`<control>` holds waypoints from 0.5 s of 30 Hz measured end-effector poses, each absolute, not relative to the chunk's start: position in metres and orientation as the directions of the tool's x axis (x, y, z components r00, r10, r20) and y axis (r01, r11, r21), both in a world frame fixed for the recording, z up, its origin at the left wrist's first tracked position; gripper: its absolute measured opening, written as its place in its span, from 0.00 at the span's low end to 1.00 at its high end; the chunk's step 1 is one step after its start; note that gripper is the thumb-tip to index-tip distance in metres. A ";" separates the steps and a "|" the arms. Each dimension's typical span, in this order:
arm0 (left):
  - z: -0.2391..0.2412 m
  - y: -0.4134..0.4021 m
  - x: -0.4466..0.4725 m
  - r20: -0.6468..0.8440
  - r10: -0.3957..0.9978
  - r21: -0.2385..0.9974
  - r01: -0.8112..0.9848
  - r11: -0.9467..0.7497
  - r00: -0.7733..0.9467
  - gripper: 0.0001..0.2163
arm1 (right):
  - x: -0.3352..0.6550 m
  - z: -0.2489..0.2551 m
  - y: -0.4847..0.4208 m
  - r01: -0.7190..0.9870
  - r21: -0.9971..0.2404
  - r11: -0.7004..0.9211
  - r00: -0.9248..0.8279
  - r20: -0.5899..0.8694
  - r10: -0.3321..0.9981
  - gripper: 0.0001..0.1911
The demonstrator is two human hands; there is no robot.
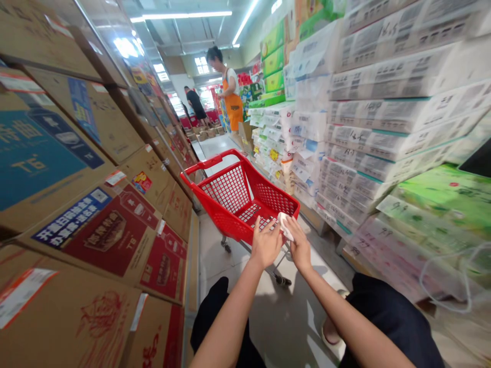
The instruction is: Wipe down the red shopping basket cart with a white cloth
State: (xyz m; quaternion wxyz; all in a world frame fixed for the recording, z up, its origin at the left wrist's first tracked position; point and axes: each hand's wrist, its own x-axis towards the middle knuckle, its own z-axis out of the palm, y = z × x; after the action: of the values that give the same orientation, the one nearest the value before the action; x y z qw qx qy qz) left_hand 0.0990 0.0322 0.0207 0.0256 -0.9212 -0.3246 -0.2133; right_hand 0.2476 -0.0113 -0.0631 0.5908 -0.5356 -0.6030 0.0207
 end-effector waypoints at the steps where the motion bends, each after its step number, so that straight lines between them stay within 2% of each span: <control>1: 0.021 0.033 0.098 0.408 0.573 0.090 0.594 -0.799 0.710 0.20 | 0.256 -0.061 -0.004 0.623 -0.664 0.412 0.297 0.689 0.661 0.31; 5: 0.022 0.034 0.097 0.417 0.552 0.079 0.577 -0.813 0.722 0.19 | 0.289 -0.048 0.030 0.608 -0.727 0.318 0.454 0.648 0.611 0.31; 8: 0.022 0.032 0.097 0.437 0.548 0.086 0.573 -0.815 0.714 0.19 | 0.296 -0.041 0.042 0.596 -0.745 0.300 0.490 0.633 0.599 0.32; 15: 0.021 0.031 0.093 0.455 0.544 0.097 0.568 -0.817 0.705 0.18 | 0.241 -0.057 -0.018 0.595 -0.694 0.405 0.250 0.639 0.728 0.37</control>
State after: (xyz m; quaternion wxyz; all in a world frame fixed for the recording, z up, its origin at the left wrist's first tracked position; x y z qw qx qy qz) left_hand 0.0930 0.0307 0.0207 0.0250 -0.9229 -0.3014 -0.2382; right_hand 0.2409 -0.0175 -0.0569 0.5751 -0.5424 -0.6097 0.0579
